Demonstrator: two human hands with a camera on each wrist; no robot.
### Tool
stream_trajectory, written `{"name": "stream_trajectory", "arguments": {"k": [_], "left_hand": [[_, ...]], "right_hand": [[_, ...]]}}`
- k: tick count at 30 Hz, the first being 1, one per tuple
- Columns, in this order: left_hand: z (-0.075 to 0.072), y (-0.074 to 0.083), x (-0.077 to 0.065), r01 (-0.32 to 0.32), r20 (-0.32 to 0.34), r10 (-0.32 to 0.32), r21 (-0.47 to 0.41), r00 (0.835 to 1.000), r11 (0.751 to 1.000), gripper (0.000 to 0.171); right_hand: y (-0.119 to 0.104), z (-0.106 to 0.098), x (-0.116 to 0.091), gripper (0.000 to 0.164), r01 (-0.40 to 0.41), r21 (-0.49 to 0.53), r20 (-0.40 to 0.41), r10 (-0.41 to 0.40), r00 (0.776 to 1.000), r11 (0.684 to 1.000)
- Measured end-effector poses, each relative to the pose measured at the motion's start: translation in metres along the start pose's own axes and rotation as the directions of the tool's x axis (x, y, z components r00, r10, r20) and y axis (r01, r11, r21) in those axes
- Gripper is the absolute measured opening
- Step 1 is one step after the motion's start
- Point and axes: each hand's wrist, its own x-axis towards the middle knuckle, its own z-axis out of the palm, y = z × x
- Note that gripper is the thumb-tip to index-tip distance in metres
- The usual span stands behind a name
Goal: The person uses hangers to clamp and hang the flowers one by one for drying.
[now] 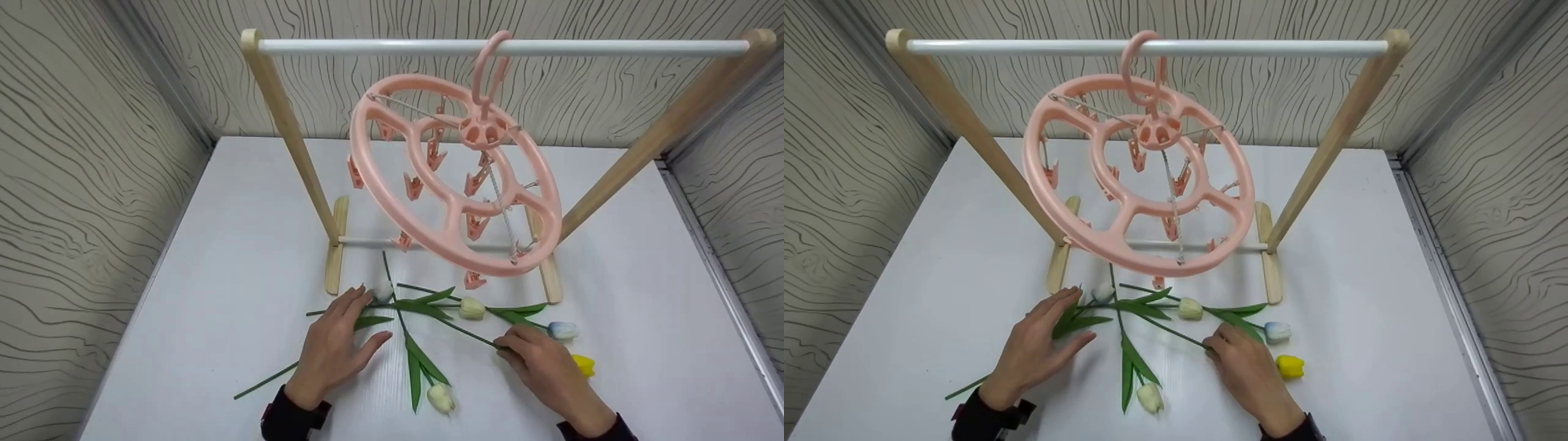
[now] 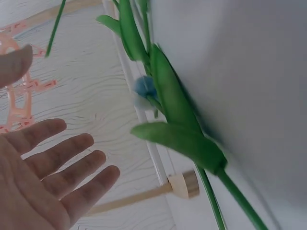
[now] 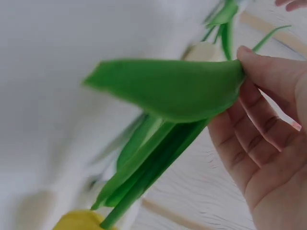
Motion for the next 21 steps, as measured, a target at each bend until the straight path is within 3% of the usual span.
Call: {"name": "stream_trajectory", "arguments": {"k": [7, 11, 14, 16, 21], "left_hand": [[0.005, 0.017, 0.011, 0.019, -0.043, -0.028, -0.203, 0.999, 0.979, 0.054], [0.006, 0.026, 0.018, 0.055, -0.020, -0.067, -0.371, 0.998, 0.927, 0.044], [0.005, 0.032, 0.023, 0.095, 0.007, -0.106, -0.499, 0.994, 0.861, 0.036], [0.004, 0.036, 0.026, 0.130, 0.035, -0.135, -0.580, 0.990, 0.804, 0.031], [-0.003, 0.044, 0.034, 0.239, 0.129, -0.221, -0.763, 0.967, 0.601, 0.026]], "right_hand": [[-0.016, -0.001, 0.009, 0.029, 0.082, 0.109, -0.110, -0.070, 0.991, 0.991], [-0.024, 0.000, 0.016, 0.033, 0.132, 0.178, -0.175, -0.100, 0.979, 0.975], [-0.031, 0.002, 0.021, 0.035, 0.181, 0.217, -0.229, -0.131, 0.965, 0.959], [-0.035, 0.004, 0.025, 0.036, 0.202, 0.242, -0.255, -0.139, 0.957, 0.949], [-0.047, 0.011, 0.032, 0.038, 0.242, 0.328, -0.298, -0.143, 0.944, 0.913]]}}
